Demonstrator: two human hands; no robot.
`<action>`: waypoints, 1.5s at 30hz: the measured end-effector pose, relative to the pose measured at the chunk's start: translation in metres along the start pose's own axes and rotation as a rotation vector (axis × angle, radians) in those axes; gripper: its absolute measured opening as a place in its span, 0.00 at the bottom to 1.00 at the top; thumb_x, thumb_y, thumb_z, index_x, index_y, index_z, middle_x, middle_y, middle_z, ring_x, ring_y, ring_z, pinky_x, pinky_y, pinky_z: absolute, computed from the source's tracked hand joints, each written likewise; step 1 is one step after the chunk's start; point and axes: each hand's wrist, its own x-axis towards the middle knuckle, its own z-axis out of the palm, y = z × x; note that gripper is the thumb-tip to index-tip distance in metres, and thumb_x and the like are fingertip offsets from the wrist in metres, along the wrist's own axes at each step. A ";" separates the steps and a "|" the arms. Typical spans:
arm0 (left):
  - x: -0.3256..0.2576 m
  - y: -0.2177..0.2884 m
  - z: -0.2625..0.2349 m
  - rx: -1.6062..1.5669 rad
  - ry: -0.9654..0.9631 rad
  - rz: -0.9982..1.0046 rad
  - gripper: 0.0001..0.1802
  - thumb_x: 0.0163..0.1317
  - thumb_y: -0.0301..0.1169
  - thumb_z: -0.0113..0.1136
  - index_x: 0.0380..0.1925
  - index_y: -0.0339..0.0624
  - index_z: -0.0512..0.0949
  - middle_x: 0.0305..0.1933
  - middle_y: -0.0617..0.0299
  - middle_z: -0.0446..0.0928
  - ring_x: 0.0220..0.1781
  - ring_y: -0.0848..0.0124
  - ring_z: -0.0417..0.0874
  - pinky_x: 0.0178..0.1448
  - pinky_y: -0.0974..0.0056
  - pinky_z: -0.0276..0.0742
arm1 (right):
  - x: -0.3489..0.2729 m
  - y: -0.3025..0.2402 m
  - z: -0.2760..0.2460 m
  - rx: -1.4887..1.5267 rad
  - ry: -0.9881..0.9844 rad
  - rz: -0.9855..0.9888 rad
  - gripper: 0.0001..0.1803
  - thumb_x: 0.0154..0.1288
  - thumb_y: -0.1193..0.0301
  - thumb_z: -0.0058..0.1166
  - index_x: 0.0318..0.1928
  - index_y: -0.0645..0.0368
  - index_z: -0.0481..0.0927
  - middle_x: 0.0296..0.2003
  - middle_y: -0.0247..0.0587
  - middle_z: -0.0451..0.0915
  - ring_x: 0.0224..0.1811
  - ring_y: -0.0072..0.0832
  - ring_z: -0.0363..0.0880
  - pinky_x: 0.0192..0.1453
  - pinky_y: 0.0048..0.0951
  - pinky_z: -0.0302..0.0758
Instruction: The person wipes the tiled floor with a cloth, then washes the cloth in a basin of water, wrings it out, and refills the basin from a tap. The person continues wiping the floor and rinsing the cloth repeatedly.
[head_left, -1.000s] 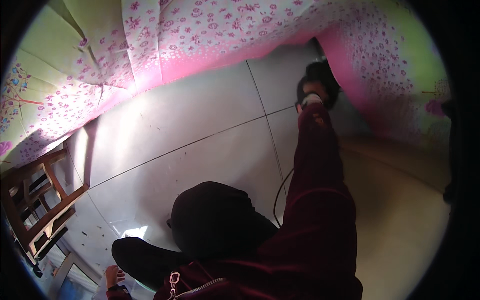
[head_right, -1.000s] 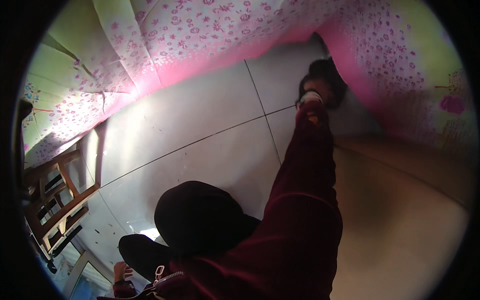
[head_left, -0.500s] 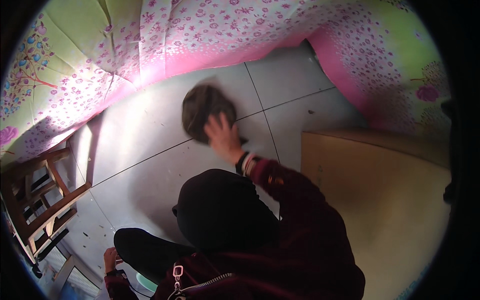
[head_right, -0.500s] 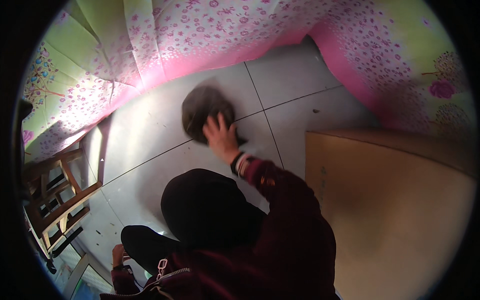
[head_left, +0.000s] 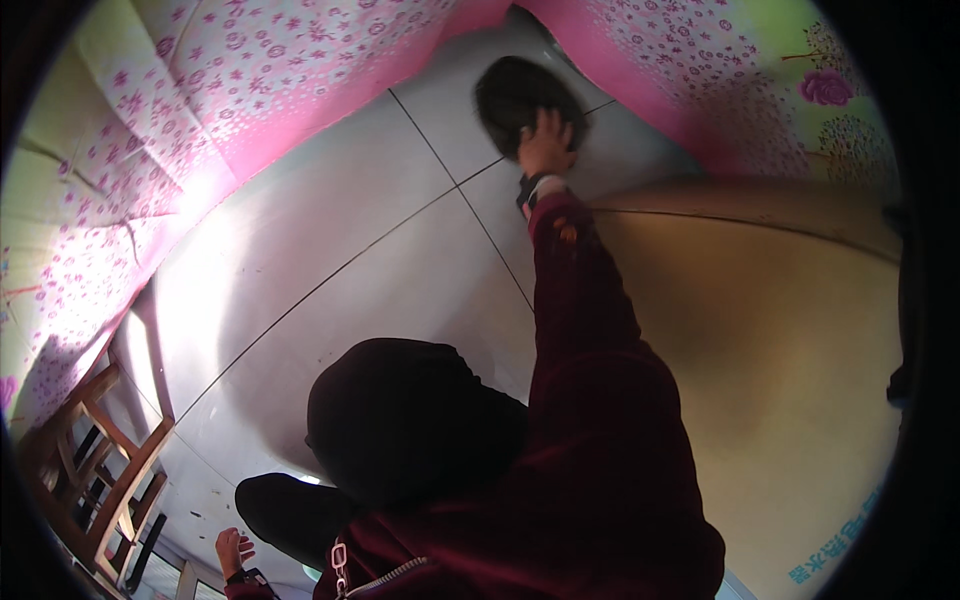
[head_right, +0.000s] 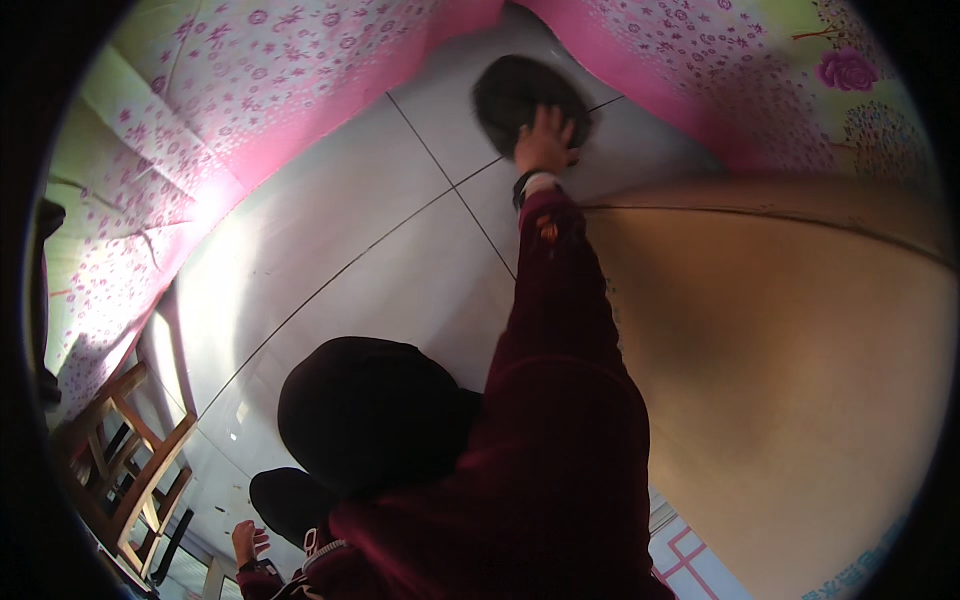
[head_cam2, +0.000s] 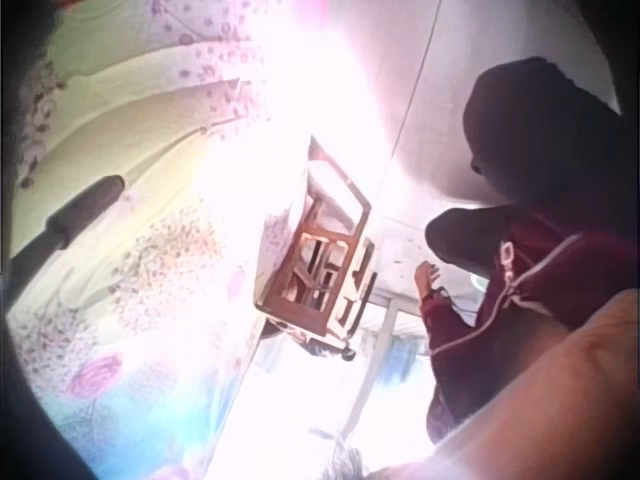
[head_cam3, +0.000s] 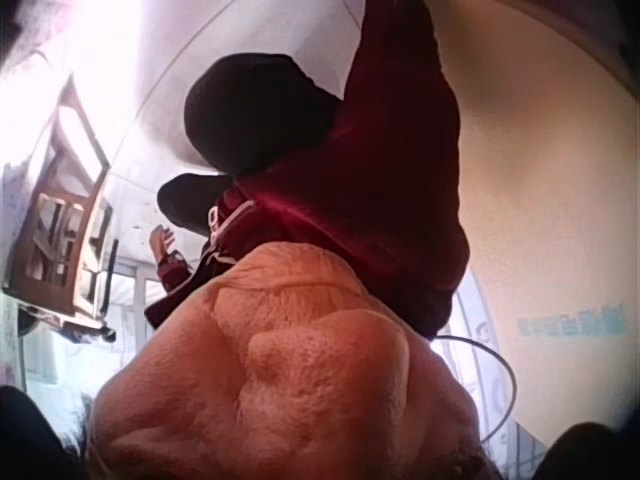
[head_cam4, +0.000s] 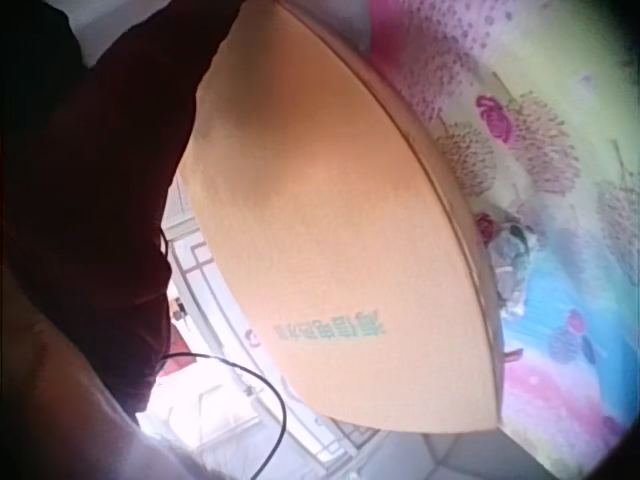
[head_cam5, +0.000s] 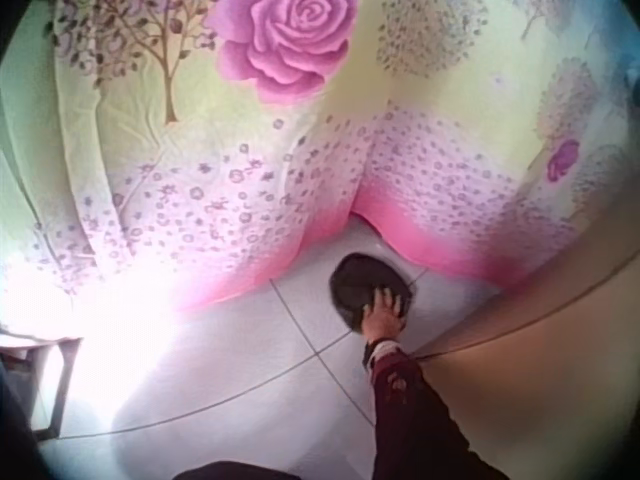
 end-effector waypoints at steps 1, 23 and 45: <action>0.001 0.006 0.001 0.019 0.006 0.005 0.17 0.58 0.37 0.49 0.46 0.42 0.70 0.34 0.55 0.75 0.27 0.65 0.80 0.28 0.60 0.79 | 0.022 0.014 0.001 0.001 -0.001 0.123 0.30 0.60 0.57 0.50 0.63 0.39 0.60 0.67 0.31 0.53 0.70 0.43 0.46 0.60 0.65 0.57; -0.035 0.085 -0.035 0.110 0.019 -0.101 0.20 0.58 0.37 0.48 0.50 0.43 0.67 0.35 0.50 0.74 0.27 0.60 0.79 0.27 0.56 0.79 | 0.153 0.155 0.020 -0.025 -0.203 0.667 0.33 0.59 0.55 0.48 0.64 0.48 0.60 0.67 0.42 0.51 0.69 0.51 0.47 0.62 0.67 0.53; -0.021 0.013 0.035 -0.081 -0.034 -0.014 0.17 0.60 0.38 0.51 0.45 0.40 0.73 0.35 0.57 0.77 0.31 0.65 0.80 0.34 0.61 0.80 | -0.053 -0.250 0.032 -0.046 -0.057 -0.688 0.28 0.58 0.56 0.49 0.59 0.48 0.66 0.62 0.41 0.62 0.65 0.51 0.52 0.53 0.67 0.58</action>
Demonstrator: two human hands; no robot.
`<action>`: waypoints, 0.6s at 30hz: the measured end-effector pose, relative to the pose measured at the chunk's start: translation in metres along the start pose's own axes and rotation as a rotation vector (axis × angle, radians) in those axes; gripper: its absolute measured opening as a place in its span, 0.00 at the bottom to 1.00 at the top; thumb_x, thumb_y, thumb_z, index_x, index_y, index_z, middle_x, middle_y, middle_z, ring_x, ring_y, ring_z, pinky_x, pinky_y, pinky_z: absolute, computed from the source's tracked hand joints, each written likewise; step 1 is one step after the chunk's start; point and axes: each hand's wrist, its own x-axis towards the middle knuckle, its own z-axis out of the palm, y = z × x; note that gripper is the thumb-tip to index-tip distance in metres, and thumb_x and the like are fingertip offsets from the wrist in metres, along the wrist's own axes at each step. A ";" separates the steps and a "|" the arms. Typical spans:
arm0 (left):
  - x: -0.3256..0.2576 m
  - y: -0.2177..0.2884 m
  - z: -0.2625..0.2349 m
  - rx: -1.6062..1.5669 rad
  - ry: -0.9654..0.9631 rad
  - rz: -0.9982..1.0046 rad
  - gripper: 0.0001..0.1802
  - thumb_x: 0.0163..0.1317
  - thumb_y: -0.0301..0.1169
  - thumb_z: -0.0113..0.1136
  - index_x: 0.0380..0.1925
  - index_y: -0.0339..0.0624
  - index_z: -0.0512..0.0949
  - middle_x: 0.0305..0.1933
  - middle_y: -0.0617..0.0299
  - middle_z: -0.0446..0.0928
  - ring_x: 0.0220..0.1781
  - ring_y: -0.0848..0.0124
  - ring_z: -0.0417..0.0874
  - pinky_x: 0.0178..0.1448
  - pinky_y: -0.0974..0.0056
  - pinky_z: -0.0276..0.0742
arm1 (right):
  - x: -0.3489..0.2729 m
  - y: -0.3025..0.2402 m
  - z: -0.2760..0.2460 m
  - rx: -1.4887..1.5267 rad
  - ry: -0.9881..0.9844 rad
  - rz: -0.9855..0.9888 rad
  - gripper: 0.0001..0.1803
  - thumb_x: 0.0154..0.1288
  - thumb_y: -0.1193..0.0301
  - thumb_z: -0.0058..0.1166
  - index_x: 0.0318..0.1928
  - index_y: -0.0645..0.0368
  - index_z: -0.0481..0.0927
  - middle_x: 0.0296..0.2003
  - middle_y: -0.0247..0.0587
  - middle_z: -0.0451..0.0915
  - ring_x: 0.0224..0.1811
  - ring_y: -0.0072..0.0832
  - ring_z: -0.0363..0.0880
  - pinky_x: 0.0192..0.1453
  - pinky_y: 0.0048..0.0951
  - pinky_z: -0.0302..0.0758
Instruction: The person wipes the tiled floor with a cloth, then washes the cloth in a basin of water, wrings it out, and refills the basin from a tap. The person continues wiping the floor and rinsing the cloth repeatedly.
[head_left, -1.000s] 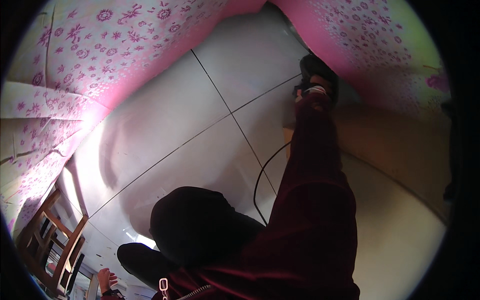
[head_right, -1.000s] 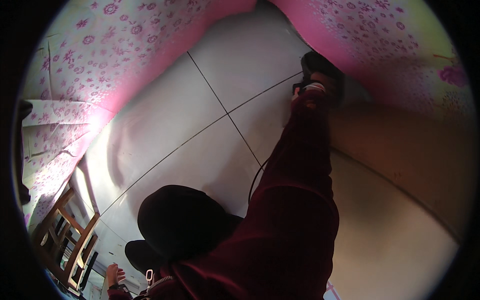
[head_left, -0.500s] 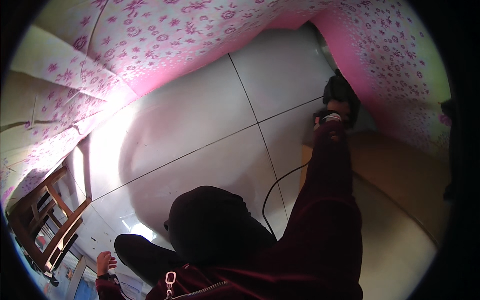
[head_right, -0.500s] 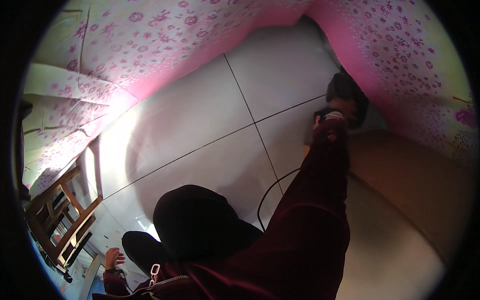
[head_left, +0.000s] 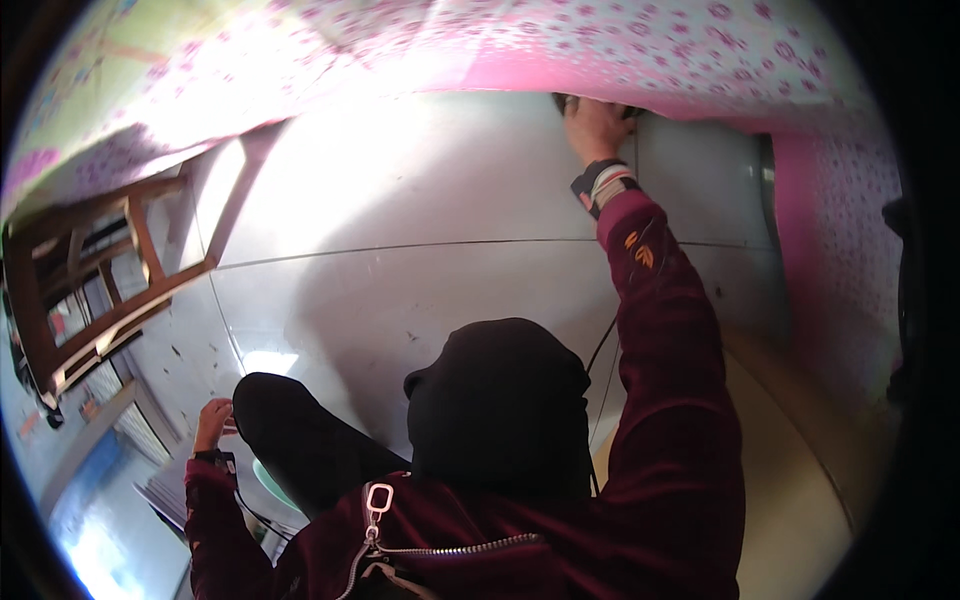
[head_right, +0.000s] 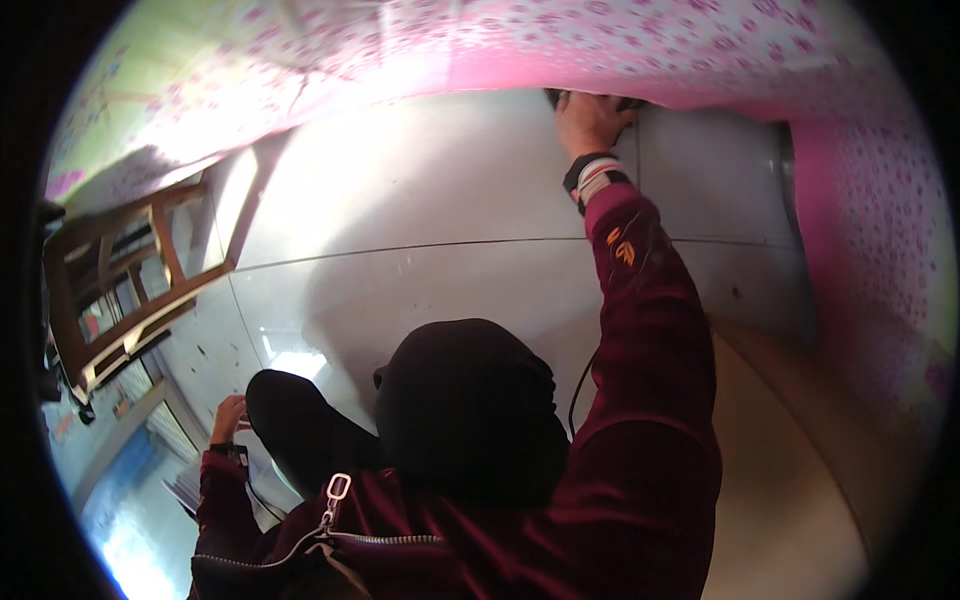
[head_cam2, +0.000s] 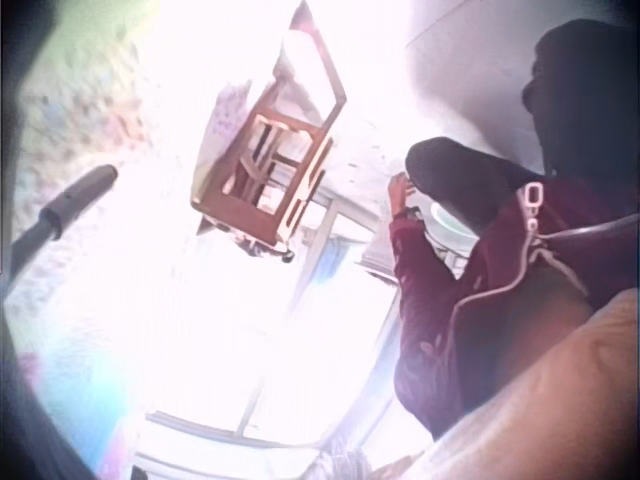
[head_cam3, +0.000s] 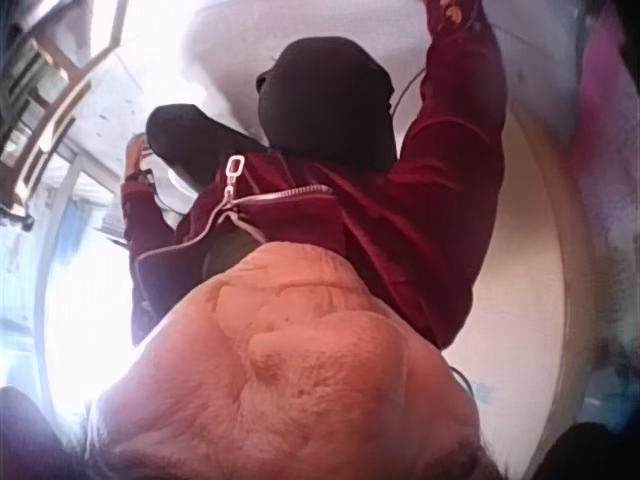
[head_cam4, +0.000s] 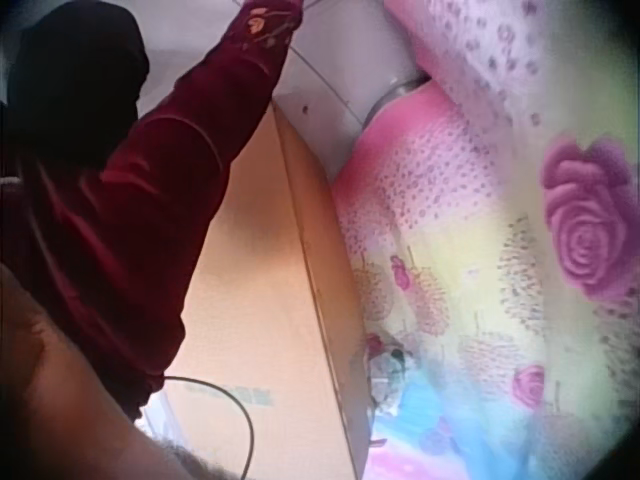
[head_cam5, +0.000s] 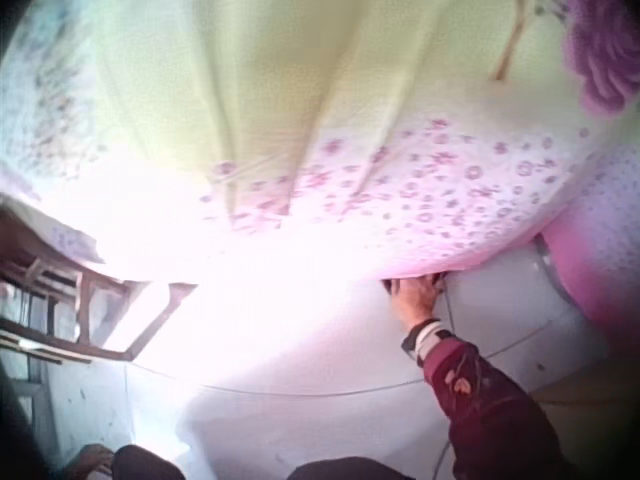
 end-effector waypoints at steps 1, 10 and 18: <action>0.000 -0.009 0.003 -0.017 0.014 -0.015 0.17 0.60 0.38 0.51 0.45 0.40 0.74 0.36 0.58 0.77 0.31 0.66 0.80 0.34 0.61 0.80 | -0.014 -0.023 -0.003 0.019 -0.011 -0.102 0.28 0.58 0.57 0.50 0.59 0.47 0.66 0.63 0.40 0.60 0.65 0.49 0.52 0.52 0.66 0.58; 0.025 -0.121 0.019 0.136 0.140 0.134 0.14 0.61 0.34 0.48 0.36 0.37 0.78 0.31 0.57 0.77 0.30 0.68 0.80 0.27 0.63 0.78 | -0.178 -0.170 -0.025 0.268 -0.121 -0.950 0.18 0.54 0.71 0.49 0.48 0.47 0.73 0.58 0.34 0.64 0.65 0.44 0.55 0.55 0.62 0.56; 0.013 -0.197 0.041 -0.046 0.183 -0.002 0.14 0.57 0.35 0.49 0.36 0.37 0.77 0.32 0.59 0.77 0.35 0.66 0.80 0.30 0.57 0.81 | -0.196 -0.175 -0.067 0.840 -0.916 -0.839 0.24 0.55 0.72 0.55 0.55 0.55 0.70 0.56 0.39 0.68 0.62 0.34 0.62 0.64 0.41 0.59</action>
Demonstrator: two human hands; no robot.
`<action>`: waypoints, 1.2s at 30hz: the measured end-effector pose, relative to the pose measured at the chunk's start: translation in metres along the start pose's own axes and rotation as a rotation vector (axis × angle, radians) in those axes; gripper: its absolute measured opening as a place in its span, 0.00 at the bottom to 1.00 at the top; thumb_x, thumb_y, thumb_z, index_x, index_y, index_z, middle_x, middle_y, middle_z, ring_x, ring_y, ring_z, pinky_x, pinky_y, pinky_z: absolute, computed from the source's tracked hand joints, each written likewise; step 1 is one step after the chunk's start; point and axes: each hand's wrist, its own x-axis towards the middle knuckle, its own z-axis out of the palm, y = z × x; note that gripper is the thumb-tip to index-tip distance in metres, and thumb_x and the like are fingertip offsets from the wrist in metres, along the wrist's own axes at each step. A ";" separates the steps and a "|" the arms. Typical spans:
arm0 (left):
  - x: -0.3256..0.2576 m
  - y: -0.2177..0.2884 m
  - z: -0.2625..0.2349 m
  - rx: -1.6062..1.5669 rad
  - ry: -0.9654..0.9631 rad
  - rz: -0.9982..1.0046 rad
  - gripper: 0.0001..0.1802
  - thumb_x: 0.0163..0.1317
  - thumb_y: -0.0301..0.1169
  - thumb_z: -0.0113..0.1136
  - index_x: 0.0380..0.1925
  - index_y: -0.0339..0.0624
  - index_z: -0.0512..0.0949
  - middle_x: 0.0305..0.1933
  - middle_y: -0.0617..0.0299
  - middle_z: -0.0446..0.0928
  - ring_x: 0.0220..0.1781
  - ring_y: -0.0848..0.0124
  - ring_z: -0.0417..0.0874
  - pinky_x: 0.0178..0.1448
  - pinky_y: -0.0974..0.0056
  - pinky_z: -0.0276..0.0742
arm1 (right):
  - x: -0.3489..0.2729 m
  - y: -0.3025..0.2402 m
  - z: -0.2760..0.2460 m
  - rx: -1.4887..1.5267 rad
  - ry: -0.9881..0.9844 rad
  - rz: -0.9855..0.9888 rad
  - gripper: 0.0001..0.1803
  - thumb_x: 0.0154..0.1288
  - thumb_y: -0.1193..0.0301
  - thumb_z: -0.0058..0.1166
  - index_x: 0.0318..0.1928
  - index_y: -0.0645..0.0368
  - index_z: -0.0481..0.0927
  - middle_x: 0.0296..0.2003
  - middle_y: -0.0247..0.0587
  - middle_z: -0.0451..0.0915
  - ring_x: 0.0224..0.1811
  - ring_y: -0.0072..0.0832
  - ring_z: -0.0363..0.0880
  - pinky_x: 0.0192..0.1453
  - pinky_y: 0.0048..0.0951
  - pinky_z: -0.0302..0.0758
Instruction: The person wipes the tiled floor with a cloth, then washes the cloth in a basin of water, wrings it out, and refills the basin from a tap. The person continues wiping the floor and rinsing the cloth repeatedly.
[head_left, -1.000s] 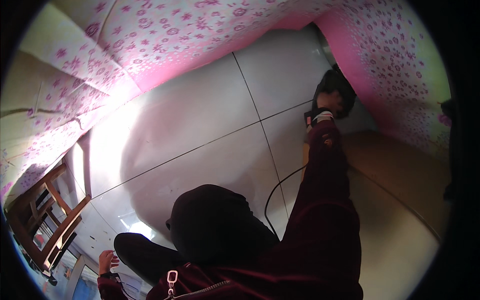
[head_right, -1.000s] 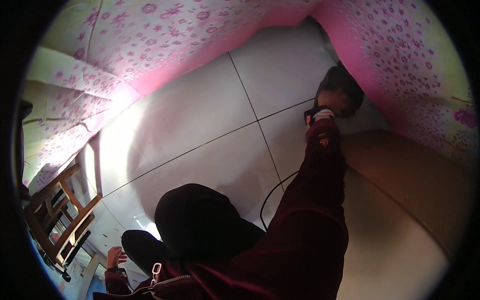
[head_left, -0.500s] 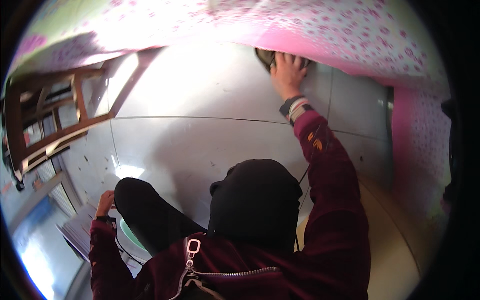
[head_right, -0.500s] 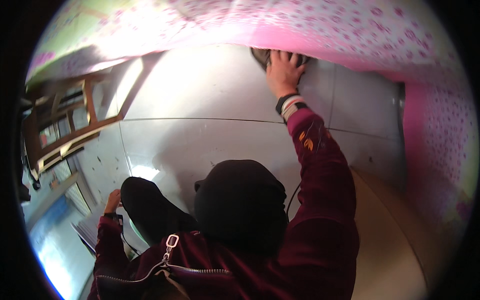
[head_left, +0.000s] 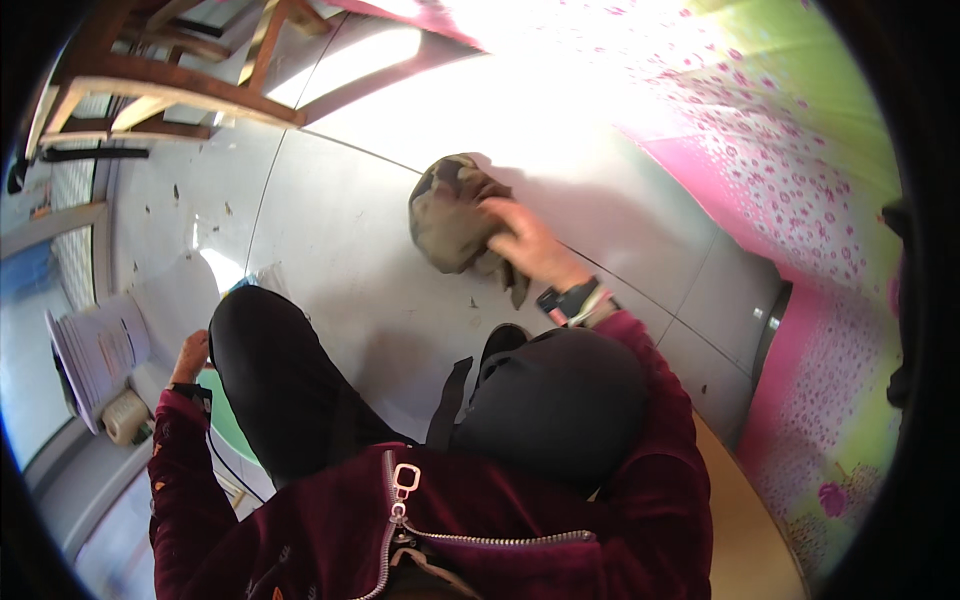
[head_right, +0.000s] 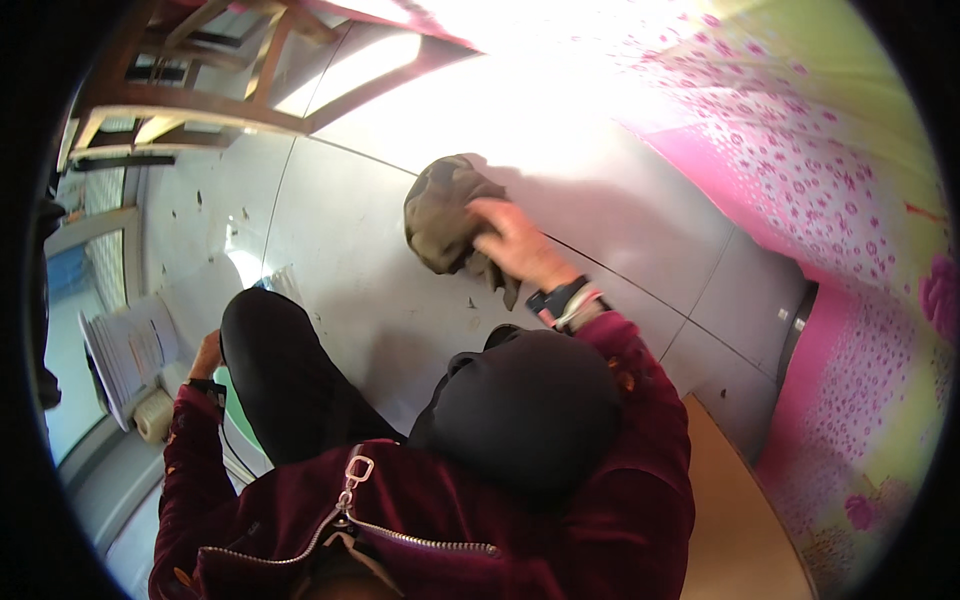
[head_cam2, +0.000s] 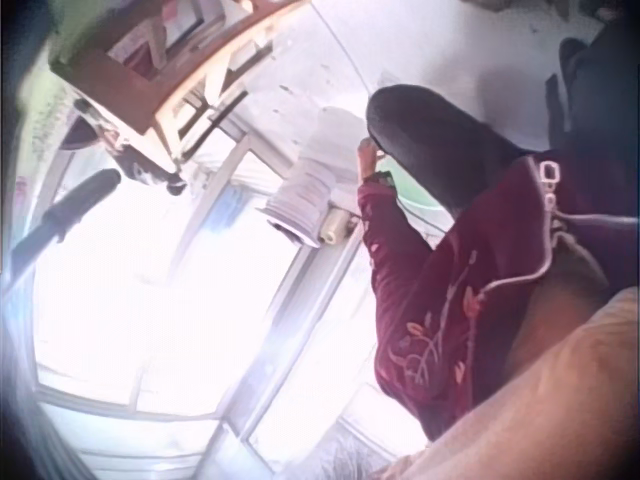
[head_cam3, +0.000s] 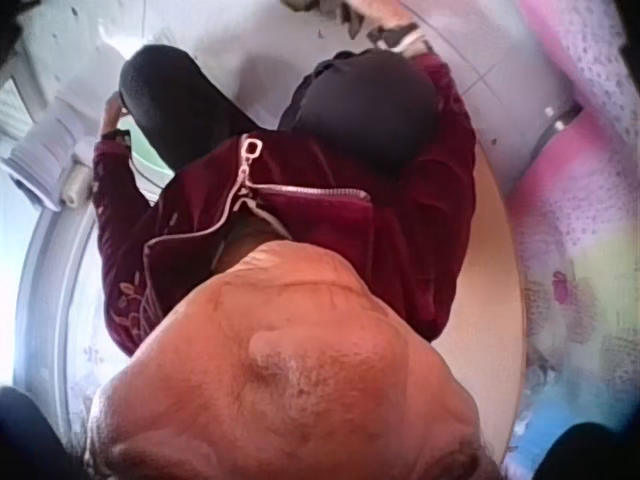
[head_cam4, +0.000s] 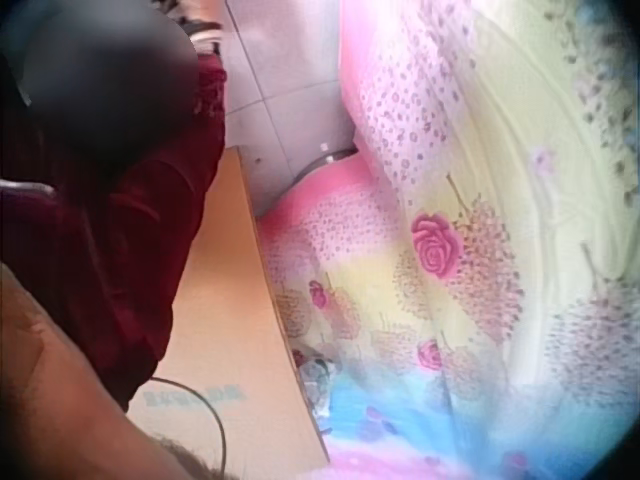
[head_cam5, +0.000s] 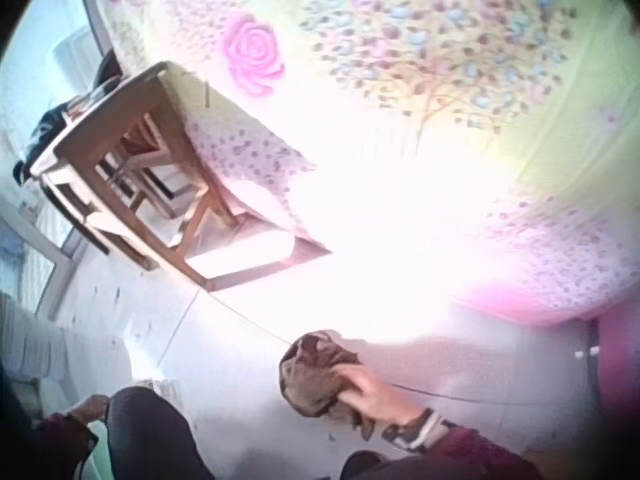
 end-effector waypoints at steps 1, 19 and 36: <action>-0.002 -0.004 0.000 -0.041 0.026 -0.035 0.14 0.58 0.35 0.49 0.37 0.37 0.77 0.31 0.61 0.76 0.34 0.69 0.79 0.30 0.60 0.81 | 0.004 0.002 -0.019 0.224 0.001 0.031 0.24 0.56 0.72 0.54 0.56 0.57 0.69 0.56 0.41 0.68 0.61 0.35 0.63 0.65 0.38 0.60; -0.062 -0.004 0.025 -0.398 0.274 0.089 0.15 0.56 0.28 0.54 0.43 0.37 0.74 0.40 0.61 0.72 0.32 0.73 0.78 0.33 0.67 0.78 | 0.168 0.014 0.017 -0.944 0.340 -0.070 0.35 0.51 0.59 0.60 0.60 0.49 0.63 0.67 0.54 0.46 0.68 0.59 0.41 0.60 0.62 0.55; -0.066 -0.066 0.042 -0.495 0.280 0.049 0.18 0.57 0.30 0.54 0.48 0.38 0.72 0.44 0.60 0.74 0.37 0.71 0.79 0.36 0.67 0.77 | 0.111 -0.057 0.149 -0.662 -0.385 -0.716 0.20 0.53 0.76 0.52 0.49 0.52 0.73 0.61 0.42 0.62 0.66 0.44 0.54 0.61 0.48 0.62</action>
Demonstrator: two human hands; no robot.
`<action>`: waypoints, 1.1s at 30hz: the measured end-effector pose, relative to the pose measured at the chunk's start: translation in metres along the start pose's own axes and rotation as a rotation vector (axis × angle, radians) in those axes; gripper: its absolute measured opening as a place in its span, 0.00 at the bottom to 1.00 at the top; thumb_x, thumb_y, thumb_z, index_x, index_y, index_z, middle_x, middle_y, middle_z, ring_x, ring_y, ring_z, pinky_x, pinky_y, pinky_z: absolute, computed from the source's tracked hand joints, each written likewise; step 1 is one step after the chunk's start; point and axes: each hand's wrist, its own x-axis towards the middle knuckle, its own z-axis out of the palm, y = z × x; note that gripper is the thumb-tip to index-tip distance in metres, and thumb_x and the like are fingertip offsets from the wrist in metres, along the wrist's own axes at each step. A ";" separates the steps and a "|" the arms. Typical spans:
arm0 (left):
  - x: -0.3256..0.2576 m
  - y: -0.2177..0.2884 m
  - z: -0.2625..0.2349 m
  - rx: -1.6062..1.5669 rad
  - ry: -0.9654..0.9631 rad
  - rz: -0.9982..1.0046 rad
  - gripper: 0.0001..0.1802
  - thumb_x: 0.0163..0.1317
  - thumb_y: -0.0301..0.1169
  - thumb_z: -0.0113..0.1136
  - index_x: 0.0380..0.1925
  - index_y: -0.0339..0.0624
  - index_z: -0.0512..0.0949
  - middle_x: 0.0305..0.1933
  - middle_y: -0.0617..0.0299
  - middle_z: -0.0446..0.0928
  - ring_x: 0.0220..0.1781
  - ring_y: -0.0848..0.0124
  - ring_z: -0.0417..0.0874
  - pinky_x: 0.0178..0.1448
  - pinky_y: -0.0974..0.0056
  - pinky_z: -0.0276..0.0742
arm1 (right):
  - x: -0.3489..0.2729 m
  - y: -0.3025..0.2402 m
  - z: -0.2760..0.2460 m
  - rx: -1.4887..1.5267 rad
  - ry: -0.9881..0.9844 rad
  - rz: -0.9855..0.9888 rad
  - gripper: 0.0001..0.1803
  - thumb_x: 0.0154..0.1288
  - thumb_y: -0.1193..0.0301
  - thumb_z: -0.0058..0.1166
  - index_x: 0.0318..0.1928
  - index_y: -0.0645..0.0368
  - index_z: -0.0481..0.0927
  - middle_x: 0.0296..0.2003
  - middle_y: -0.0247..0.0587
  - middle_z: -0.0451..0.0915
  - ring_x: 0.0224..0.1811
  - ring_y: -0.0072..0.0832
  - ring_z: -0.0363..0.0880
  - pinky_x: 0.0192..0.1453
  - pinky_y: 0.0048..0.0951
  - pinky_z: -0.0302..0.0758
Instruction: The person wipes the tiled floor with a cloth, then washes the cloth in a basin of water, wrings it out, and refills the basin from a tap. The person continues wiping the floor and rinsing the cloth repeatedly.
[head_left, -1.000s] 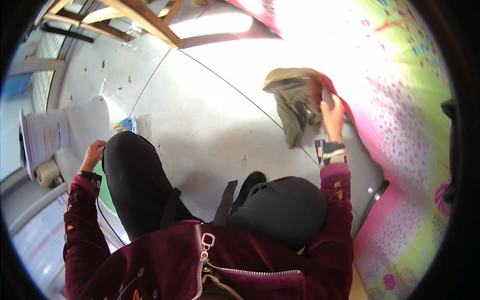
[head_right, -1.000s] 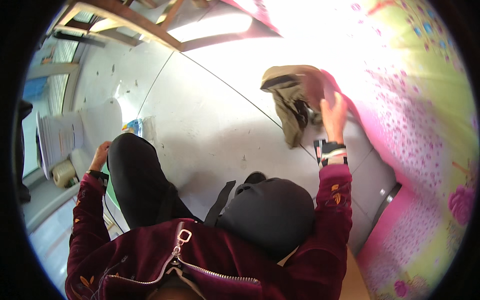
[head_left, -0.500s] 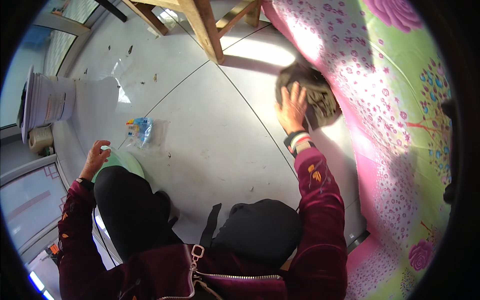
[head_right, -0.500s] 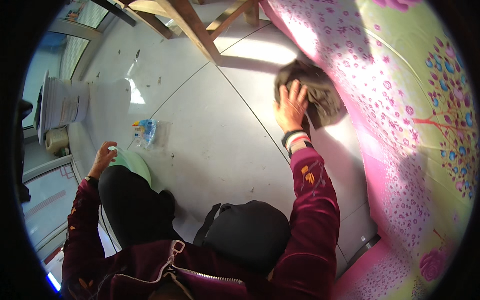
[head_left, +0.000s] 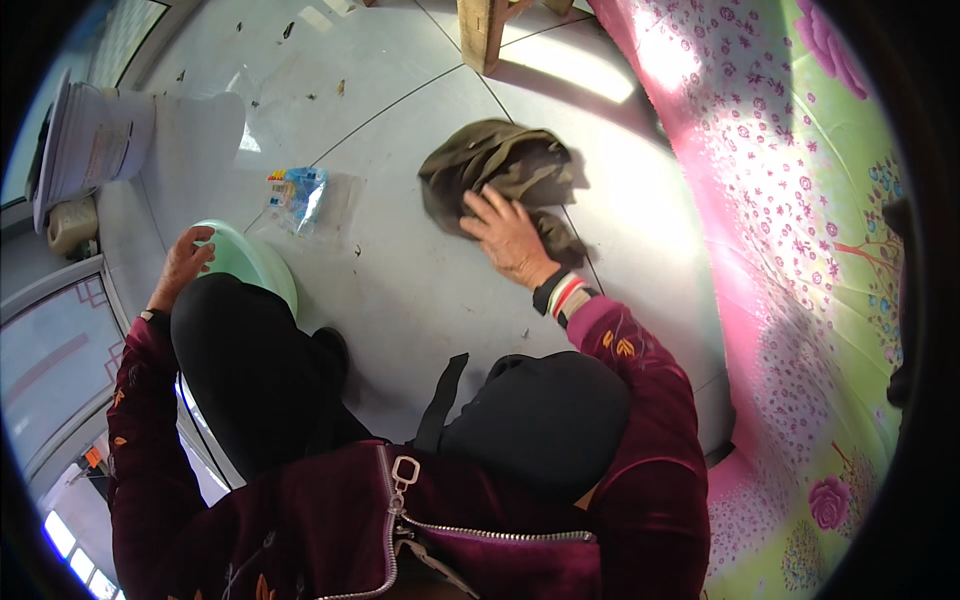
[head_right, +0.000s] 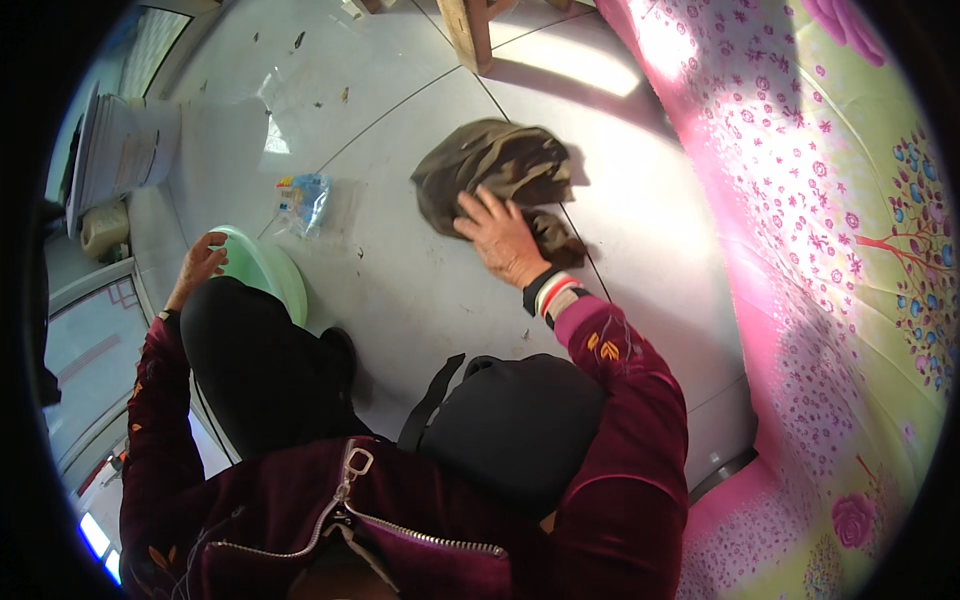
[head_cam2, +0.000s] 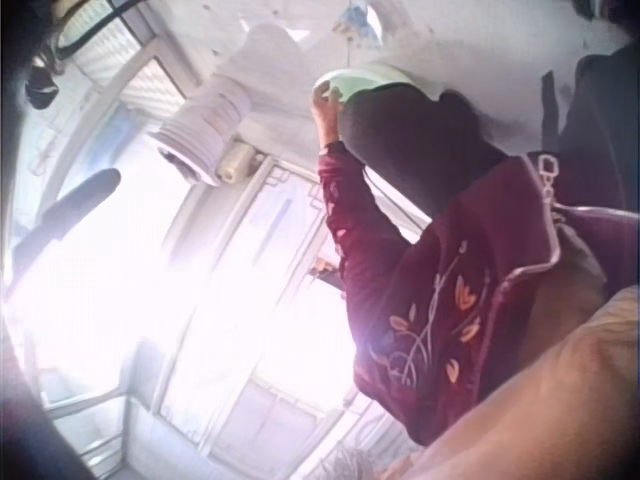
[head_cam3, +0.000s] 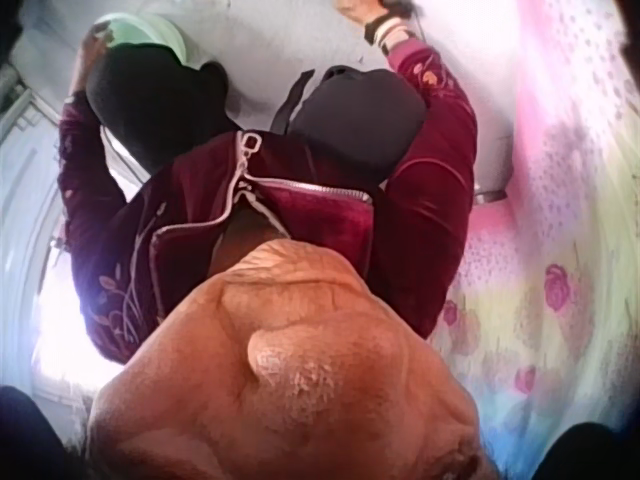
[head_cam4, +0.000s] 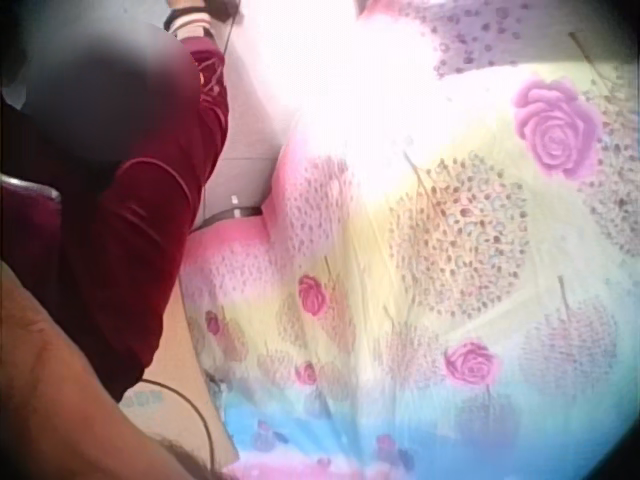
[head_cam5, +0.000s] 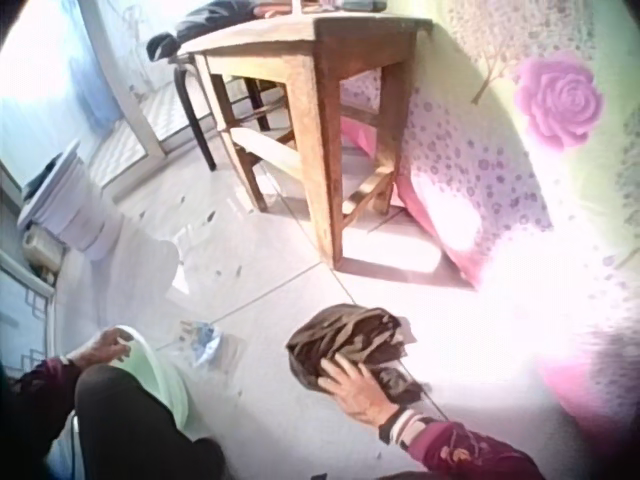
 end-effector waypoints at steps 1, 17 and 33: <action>0.002 -0.002 0.000 -0.014 0.006 0.016 0.18 0.57 0.30 0.54 0.48 0.38 0.72 0.44 0.60 0.74 0.37 0.71 0.79 0.36 0.67 0.77 | -0.004 -0.005 0.000 0.141 -0.055 0.019 0.18 0.54 0.77 0.51 0.48 0.53 0.73 0.58 0.42 0.66 0.65 0.42 0.58 0.60 0.44 0.64; -0.006 -0.020 0.005 -0.175 0.013 0.019 0.16 0.57 0.30 0.53 0.45 0.35 0.72 0.36 0.63 0.73 0.34 0.74 0.77 0.34 0.68 0.75 | 0.045 0.105 -0.073 -0.275 0.018 0.850 0.43 0.49 0.46 0.59 0.65 0.38 0.58 0.70 0.41 0.43 0.71 0.57 0.32 0.61 0.72 0.45; -0.007 -0.004 0.001 -0.088 0.135 0.121 0.12 0.60 0.32 0.51 0.37 0.35 0.76 0.27 0.63 0.75 0.27 0.75 0.75 0.32 0.69 0.72 | 0.034 -0.039 -0.001 0.171 -0.223 -0.133 0.23 0.44 0.74 0.57 0.46 0.49 0.77 0.50 0.34 0.74 0.58 0.35 0.66 0.60 0.46 0.62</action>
